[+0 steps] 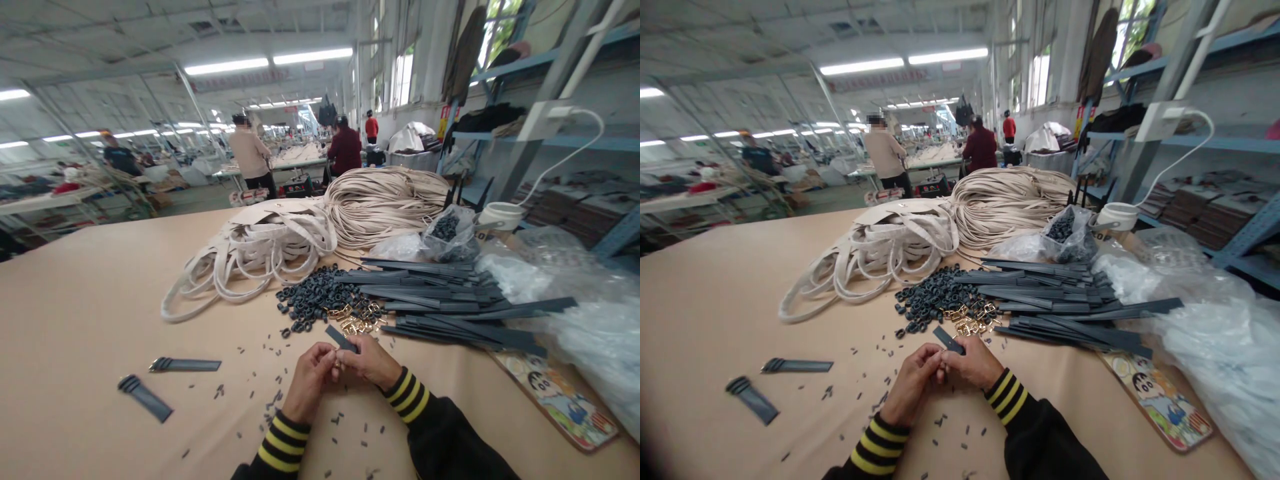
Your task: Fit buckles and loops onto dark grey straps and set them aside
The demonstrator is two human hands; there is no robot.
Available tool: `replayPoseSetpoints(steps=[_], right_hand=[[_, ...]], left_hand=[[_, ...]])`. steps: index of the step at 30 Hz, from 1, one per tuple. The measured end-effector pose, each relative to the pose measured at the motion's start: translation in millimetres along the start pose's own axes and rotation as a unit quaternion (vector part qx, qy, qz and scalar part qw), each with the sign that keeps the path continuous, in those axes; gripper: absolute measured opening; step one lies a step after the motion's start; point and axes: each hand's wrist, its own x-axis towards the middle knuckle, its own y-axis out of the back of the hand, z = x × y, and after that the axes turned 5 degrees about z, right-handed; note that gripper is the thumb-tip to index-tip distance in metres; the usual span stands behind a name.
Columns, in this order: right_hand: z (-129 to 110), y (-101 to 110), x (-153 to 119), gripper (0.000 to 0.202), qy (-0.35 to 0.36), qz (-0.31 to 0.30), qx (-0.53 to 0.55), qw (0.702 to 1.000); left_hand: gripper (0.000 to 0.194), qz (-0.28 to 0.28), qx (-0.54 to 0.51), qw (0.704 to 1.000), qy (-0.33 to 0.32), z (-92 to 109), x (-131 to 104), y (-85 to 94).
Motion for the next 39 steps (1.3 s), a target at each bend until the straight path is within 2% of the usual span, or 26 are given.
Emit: replayPoseSetpoints(steps=[2,5,10,16,20,24,30,35,39], right_hand=[[-1.6,-3.8,-2.0,0.023,-0.024,-0.051,0.073,0.996],[-1.6,-6.6,-3.7,0.026,-0.044,-0.080,0.130,0.987],[2.5,-7.4,-4.2,0.030,-0.055,-0.131,0.175,0.974],[2.6,-11.1,-5.3,0.028,-0.059,-0.102,0.128,0.985],[6.7,-14.1,-4.7,0.021,-0.070,-0.084,0.130,0.985],[5.3,-13.2,-5.1,0.017,-0.043,-0.066,0.085,0.993],[-5.0,-8.3,-7.3,0.011,0.085,-0.021,-0.059,0.994],[-1.4,-11.8,-8.8,0.009,0.122,0.032,-0.199,0.972],[2.0,-15.2,-10.3,0.009,0.158,0.041,-0.249,0.955]], left_hand=[[0.022,0.006,-0.064,0.998,0.022,-5.0,-6.1,0.5],[0.024,0.002,-0.119,0.992,0.034,-10.0,-10.2,-1.9],[0.024,-0.006,-0.131,0.991,0.032,-9.6,-13.1,-4.9],[0.025,-0.026,-0.024,0.999,-0.005,-8.7,-13.6,0.3],[0.026,-0.033,0.000,0.999,-0.019,-11.6,-14.1,2.2],[0.026,-0.054,-0.072,0.996,-0.012,-14.1,-15.0,2.0],[0.023,-0.095,-0.220,0.970,0.049,-7.2,-18.9,4.1],[0.026,-0.040,-0.261,0.960,0.095,-5.0,-20.0,5.1],[0.021,-0.021,-0.282,0.949,0.141,-2.2,-20.7,9.4]])
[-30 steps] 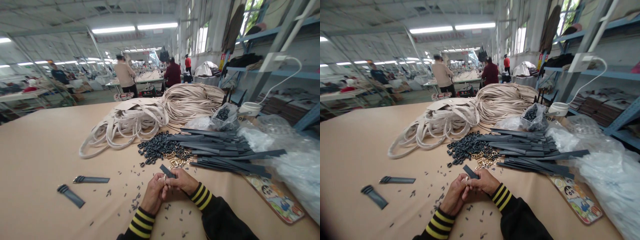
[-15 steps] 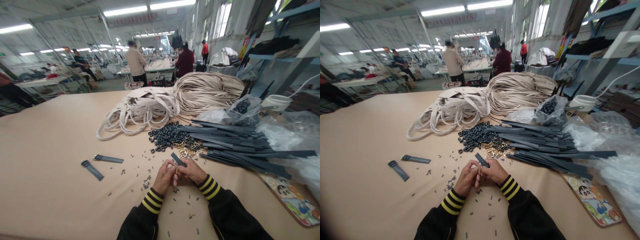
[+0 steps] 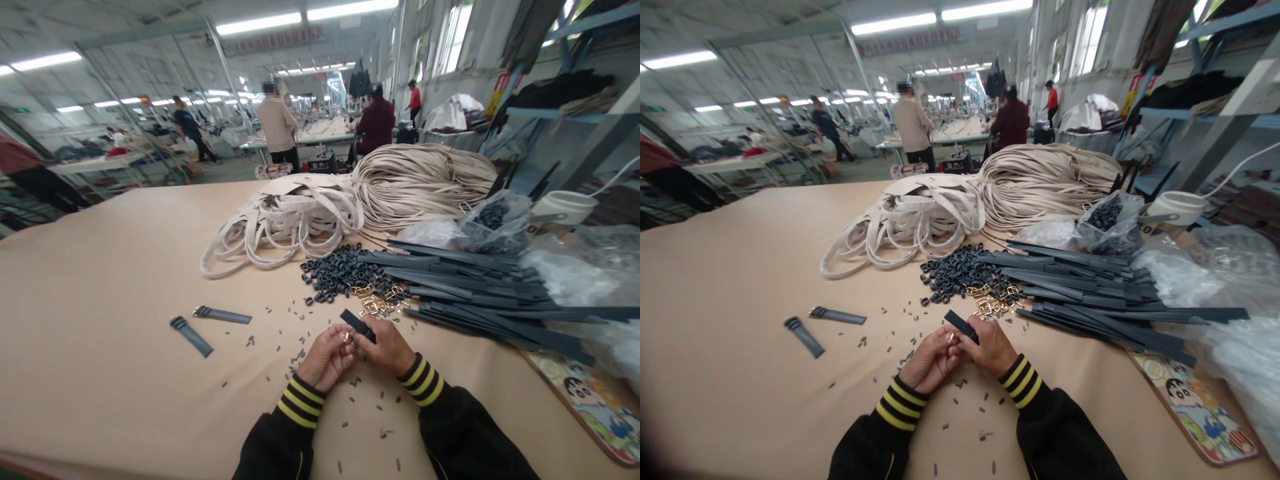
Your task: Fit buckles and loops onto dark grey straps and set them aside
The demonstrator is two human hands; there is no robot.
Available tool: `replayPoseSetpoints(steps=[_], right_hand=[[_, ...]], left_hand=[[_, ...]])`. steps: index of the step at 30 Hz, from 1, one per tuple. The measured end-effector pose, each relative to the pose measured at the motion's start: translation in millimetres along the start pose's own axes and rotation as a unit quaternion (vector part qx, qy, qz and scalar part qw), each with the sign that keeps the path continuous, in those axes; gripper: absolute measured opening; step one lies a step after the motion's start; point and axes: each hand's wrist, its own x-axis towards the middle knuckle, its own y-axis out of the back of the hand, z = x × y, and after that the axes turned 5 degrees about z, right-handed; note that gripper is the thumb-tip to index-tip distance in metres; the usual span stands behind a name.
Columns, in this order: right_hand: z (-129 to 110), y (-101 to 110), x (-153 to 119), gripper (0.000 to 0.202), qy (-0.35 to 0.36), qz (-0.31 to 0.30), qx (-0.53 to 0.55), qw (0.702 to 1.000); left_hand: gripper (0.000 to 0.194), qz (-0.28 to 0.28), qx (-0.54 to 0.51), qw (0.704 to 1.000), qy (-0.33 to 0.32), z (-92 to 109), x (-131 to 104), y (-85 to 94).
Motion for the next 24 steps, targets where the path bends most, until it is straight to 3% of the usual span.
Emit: replayPoseSetpoints(steps=[4,8,12,14,19,24], right_hand=[[-1.0,-1.0,-1.0,0.008,0.023,-0.003,-0.020,1.000],[-2.6,1.6,0.3,0.010,-0.018,-0.032,0.048,0.998],[-1.8,1.8,1.4,0.018,-0.114,-0.141,0.229,0.957],[-0.8,-0.4,1.2,0.019,-0.138,-0.159,0.273,0.939],[0.2,-7.8,0.9,0.012,-0.134,-0.077,0.215,0.964],[0.2,-10.4,1.9,0.009,-0.133,-0.048,0.183,0.973]], left_hand=[[0.018,0.002,0.003,1.000,0.008,7.2,-4.1,1.9],[0.016,0.017,0.095,0.994,-0.042,12.4,-7.2,3.7],[0.024,-0.004,0.246,0.964,-0.102,14.2,-7.5,4.4],[0.029,-0.017,0.268,0.956,-0.119,13.0,-6.5,5.2],[0.024,0.072,0.236,0.966,-0.078,6.7,-4.7,7.5],[0.028,0.115,0.116,0.985,-0.055,6.4,-5.8,4.9]])
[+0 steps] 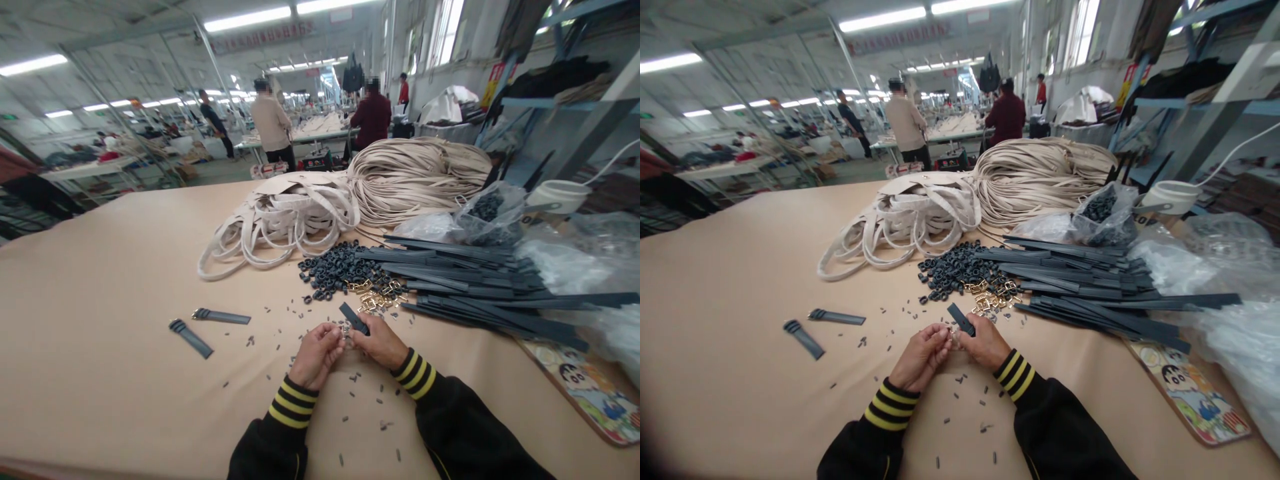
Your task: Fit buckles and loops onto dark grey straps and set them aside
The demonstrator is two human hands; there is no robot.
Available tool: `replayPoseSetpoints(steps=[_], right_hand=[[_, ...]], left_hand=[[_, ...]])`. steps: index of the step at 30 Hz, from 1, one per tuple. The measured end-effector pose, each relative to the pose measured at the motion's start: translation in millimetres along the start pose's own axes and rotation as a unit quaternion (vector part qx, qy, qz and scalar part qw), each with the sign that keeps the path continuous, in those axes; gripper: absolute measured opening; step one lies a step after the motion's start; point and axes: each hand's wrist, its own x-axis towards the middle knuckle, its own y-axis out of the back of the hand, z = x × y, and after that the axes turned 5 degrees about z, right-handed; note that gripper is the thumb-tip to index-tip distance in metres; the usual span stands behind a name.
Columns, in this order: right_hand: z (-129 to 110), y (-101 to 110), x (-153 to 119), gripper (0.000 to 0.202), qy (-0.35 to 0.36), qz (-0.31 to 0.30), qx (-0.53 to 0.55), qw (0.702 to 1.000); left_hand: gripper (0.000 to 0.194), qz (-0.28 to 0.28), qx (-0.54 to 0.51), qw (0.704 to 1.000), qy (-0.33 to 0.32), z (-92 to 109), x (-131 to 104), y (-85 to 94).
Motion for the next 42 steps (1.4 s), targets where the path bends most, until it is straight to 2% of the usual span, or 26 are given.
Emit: replayPoseSetpoints(steps=[2,4,7,10,13,16,20,23,28,32,35,37,40,42], right_hand=[[0.1,0.3,0.2,0.009,-0.001,0.000,0.000,1.000],[0.4,1.0,0.0,0.010,0.004,-0.002,-0.005,1.000],[1.7,2.2,-0.6,0.012,0.004,-0.013,-0.008,1.000],[4.2,2.3,-0.7,0.016,-0.031,-0.015,0.030,0.999],[5.1,1.8,-0.5,0.011,-0.069,-0.015,0.067,0.995],[1.5,3.3,-0.9,0.009,-0.066,-0.063,0.083,0.992],[-4.8,8.7,-2.4,0.012,-0.026,-0.114,0.165,0.979],[-4.8,12.3,-2.9,0.015,-0.023,-0.146,0.208,0.967],[-2.7,17.2,-3.2,0.017,-0.025,-0.190,0.227,0.955],[-5.7,20.4,-4.2,0.018,-0.013,-0.214,0.224,0.951],[-7.7,18.9,-5.1,0.018,0.000,-0.204,0.200,0.958],[-7.3,15.5,-5.5,0.016,0.007,-0.176,0.172,0.969],[-5.5,8.8,-5.6,0.013,0.019,-0.110,0.130,0.985],[-5.0,4.9,-5.3,0.016,0.012,-0.079,0.141,0.987]], left_hand=[[0.029,0.012,-0.013,1.000,-0.011,1.7,0.1,-0.6],[0.026,0.013,0.018,0.999,-0.033,4.2,0.4,-0.4],[0.022,0.008,0.114,0.989,-0.095,10.8,-1.1,0.4],[0.021,0.007,0.222,0.963,-0.154,20.4,-6.6,-1.8],[0.021,-0.005,0.284,0.943,-0.176,29.4,-14.0,-8.8],[0.021,-0.014,0.302,0.936,-0.180,35.3,-18.0,-15.1],[0.023,0.024,0.272,0.943,-0.189,38.1,-14.9,-12.0],[0.023,0.037,0.222,0.958,-0.179,38.5,-11.9,-5.3],[0.023,0.004,0.103,0.990,-0.095,41.2,-14.1,-2.2],[0.025,-0.026,0.026,0.999,-0.022,39.0,-16.4,-3.1],[0.029,-0.061,-0.017,0.997,0.037,28.0,-14.6,-5.0],[0.030,-0.076,-0.026,0.995,0.053,17.9,-11.9,-7.2],[0.029,-0.057,-0.032,0.998,0.021,5.9,-7.8,-11.3],[0.030,-0.033,-0.032,0.999,-0.010,2.6,-6.1,-13.9]])
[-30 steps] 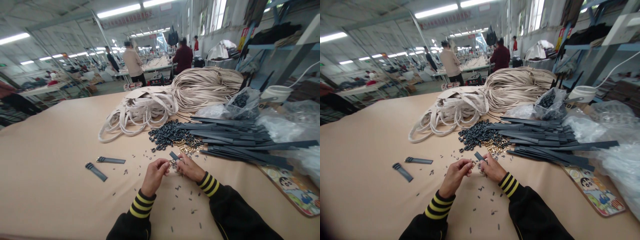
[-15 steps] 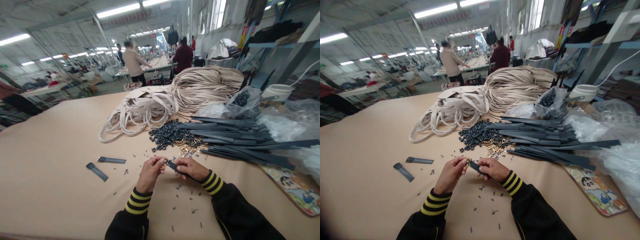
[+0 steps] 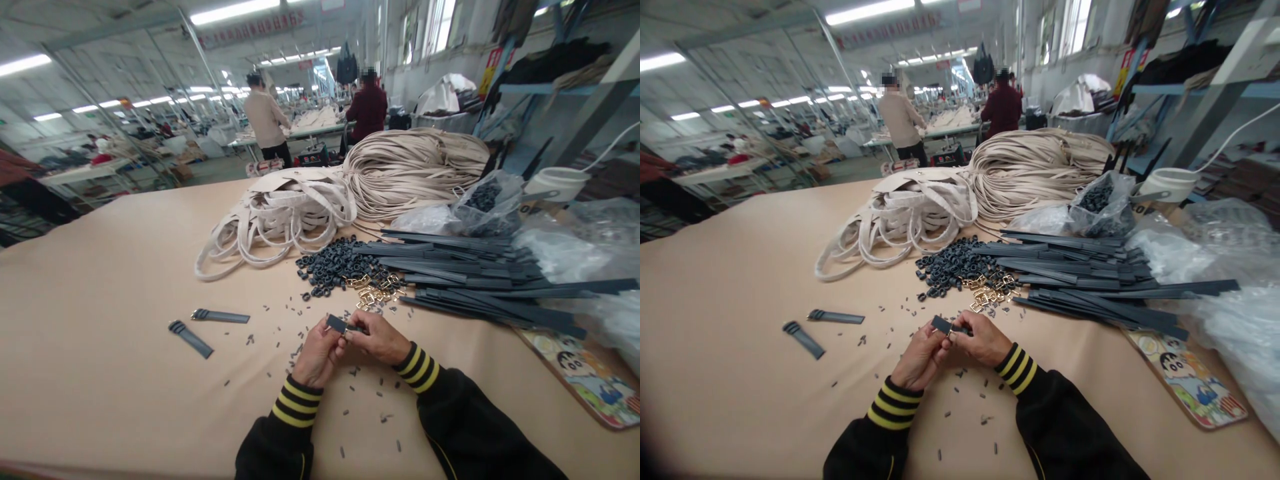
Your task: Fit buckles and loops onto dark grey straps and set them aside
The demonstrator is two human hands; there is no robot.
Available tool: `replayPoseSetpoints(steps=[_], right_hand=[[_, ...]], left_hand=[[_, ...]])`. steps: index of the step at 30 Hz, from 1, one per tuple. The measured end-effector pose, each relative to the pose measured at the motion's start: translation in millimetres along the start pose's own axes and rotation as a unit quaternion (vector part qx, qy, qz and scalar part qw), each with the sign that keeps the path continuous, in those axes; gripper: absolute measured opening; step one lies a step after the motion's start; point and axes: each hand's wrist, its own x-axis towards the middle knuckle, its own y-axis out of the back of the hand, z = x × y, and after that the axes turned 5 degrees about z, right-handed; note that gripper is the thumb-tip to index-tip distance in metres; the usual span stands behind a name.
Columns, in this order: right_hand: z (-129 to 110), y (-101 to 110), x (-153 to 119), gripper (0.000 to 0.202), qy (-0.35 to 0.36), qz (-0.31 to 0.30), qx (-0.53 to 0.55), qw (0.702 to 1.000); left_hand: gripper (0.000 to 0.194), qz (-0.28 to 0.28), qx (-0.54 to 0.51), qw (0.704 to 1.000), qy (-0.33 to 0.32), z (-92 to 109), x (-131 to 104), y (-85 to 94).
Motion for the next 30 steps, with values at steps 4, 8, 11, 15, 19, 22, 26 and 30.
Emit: replayPoseSetpoints(steps=[4,8,11,15,19,22,26,30], right_hand=[[-0.3,-3.3,1.0,0.019,0.000,0.009,0.067,0.998],[-2.7,-2.1,0.0,0.013,0.027,-0.010,0.028,0.999],[-3.4,-0.6,-0.6,0.012,0.024,0.000,-0.001,1.000],[-1.6,-0.5,-0.7,0.009,0.019,0.001,-0.037,0.999],[0.3,-1.0,-0.3,0.007,0.014,-0.007,-0.066,0.998],[1.2,0.1,0.2,0.007,0.001,-0.007,-0.065,0.998],[3.6,1.6,1.0,0.007,-0.032,-0.008,-0.059,0.998],[4.4,1.3,0.8,0.006,-0.042,0.004,-0.074,0.996]], left_hand=[[0.030,0.007,0.035,0.999,-0.026,-0.6,0.5,-3.8],[0.027,0.017,0.091,0.994,-0.058,-1.3,-1.7,-1.8],[0.021,-0.022,0.123,0.989,-0.081,-1.8,-4.5,3.4],[0.024,-0.038,0.109,0.992,-0.054,-3.3,-6.4,7.4],[0.022,0.031,0.045,0.997,-0.051,-7.6,-5.4,3.7],[0.021,0.067,0.014,0.996,-0.065,-12.6,-3.7,1.6],[0.022,0.095,0.067,0.987,-0.113,-20.0,-0.5,5.9],[0.023,0.080,0.208,0.962,-0.158,-22.7,0.6,11.1]])
